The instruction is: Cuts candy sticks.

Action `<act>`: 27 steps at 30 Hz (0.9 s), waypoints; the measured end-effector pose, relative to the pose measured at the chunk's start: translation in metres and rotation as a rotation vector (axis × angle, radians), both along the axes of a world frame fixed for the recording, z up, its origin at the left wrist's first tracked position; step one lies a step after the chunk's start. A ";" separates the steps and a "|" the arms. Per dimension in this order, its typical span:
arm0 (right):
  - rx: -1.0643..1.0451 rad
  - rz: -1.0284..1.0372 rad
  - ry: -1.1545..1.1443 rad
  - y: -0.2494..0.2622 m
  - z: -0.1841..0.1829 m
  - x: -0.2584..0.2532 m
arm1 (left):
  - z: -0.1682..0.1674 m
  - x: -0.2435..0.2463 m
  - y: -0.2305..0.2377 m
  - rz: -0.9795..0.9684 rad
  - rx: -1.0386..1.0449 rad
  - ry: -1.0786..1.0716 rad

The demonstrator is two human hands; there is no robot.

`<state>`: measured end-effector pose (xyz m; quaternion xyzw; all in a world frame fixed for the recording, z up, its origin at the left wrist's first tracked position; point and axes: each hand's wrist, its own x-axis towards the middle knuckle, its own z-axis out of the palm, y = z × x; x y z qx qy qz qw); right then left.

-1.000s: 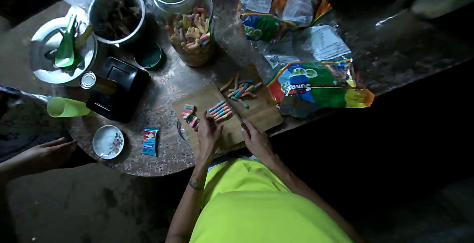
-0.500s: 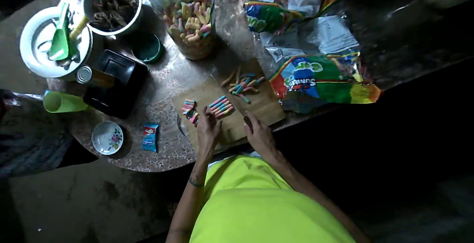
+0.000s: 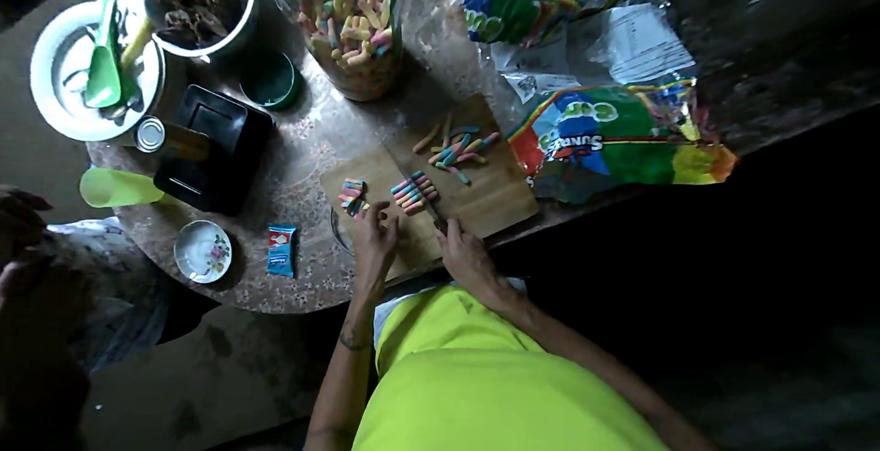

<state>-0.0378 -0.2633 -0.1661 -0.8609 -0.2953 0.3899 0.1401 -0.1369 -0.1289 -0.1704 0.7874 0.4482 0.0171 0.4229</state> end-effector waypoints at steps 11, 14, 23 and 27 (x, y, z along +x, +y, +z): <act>-0.221 0.053 0.027 0.012 0.003 -0.001 | 0.016 0.034 0.042 -0.076 0.183 -0.079; -0.232 0.068 0.007 0.013 -0.001 -0.004 | -0.020 0.096 0.079 -0.078 0.359 -0.131; -0.232 0.074 -0.040 0.014 0.002 -0.008 | -0.019 0.158 0.090 0.050 0.189 0.363; -0.212 0.092 -0.066 0.013 0.002 -0.009 | -0.017 0.156 0.088 0.058 0.195 0.386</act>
